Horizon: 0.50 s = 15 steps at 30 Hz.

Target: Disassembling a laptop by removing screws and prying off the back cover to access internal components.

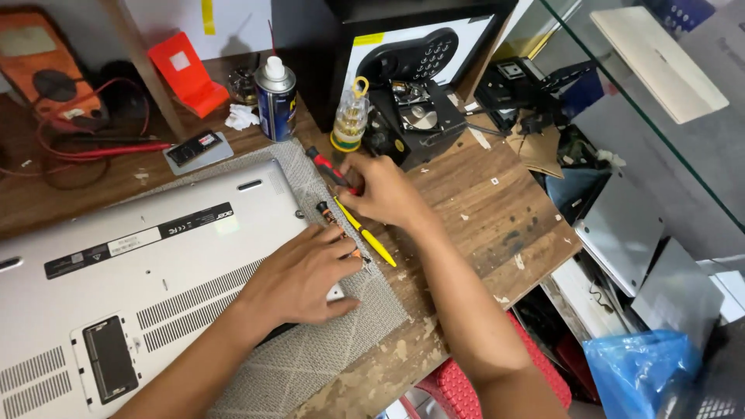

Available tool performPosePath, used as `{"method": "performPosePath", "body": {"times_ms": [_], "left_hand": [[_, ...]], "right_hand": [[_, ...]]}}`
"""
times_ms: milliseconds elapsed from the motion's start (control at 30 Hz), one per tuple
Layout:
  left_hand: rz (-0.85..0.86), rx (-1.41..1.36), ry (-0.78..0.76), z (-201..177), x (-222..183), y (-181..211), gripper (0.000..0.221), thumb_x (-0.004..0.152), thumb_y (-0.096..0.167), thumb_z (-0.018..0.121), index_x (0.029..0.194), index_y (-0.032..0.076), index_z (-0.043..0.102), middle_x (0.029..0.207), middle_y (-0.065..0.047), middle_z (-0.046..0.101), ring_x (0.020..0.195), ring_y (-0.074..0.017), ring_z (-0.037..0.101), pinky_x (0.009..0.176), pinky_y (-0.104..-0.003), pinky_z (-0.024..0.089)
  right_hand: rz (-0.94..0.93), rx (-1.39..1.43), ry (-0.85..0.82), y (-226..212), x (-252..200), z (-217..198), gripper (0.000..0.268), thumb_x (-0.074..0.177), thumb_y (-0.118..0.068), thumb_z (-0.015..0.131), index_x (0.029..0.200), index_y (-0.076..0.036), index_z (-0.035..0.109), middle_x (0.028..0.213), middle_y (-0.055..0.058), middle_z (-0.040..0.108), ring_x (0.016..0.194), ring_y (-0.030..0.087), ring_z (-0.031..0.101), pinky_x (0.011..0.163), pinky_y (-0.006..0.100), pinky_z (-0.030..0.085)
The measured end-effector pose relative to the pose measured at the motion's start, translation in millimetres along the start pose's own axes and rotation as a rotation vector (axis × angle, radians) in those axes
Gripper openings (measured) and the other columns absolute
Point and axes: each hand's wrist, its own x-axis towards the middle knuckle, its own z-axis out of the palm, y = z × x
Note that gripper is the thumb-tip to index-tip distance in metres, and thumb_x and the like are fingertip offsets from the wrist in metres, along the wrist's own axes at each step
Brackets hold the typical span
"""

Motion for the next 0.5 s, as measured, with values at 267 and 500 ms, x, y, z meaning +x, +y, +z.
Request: {"method": "performPosePath", "body": {"times_ms": [267, 500], "left_hand": [[0.054, -0.053, -0.117, -13, 7, 5, 0.033, 0.092, 0.032, 0.066, 0.115, 0.009, 0.072, 0.105, -0.008, 0.068, 0.101, -0.0226, 0.057, 0.097, -0.042, 0.046], [0.065, -0.076, -0.095, -5, 8, 4, 0.032, 0.09, 0.025, 0.066, 0.111, 0.003, 0.073, 0.103, -0.01, 0.07, 0.095, -0.0223, 0.057, 0.094, -0.04, 0.049]], "right_hand": [[0.096, -0.06, -0.083, -2, -4, -3, 0.031, 0.076, -0.017, 0.076, 0.102, -0.001, 0.067, 0.061, 0.014, 0.066, 0.058, 0.033, 0.069, 0.054, 0.043, 0.053], [0.144, -0.128, -0.116, 5, -3, 0, 0.032, 0.077, -0.021, 0.076, 0.103, -0.004, 0.067, 0.062, 0.015, 0.067, 0.059, 0.035, 0.069, 0.052, 0.043, 0.051]]}}
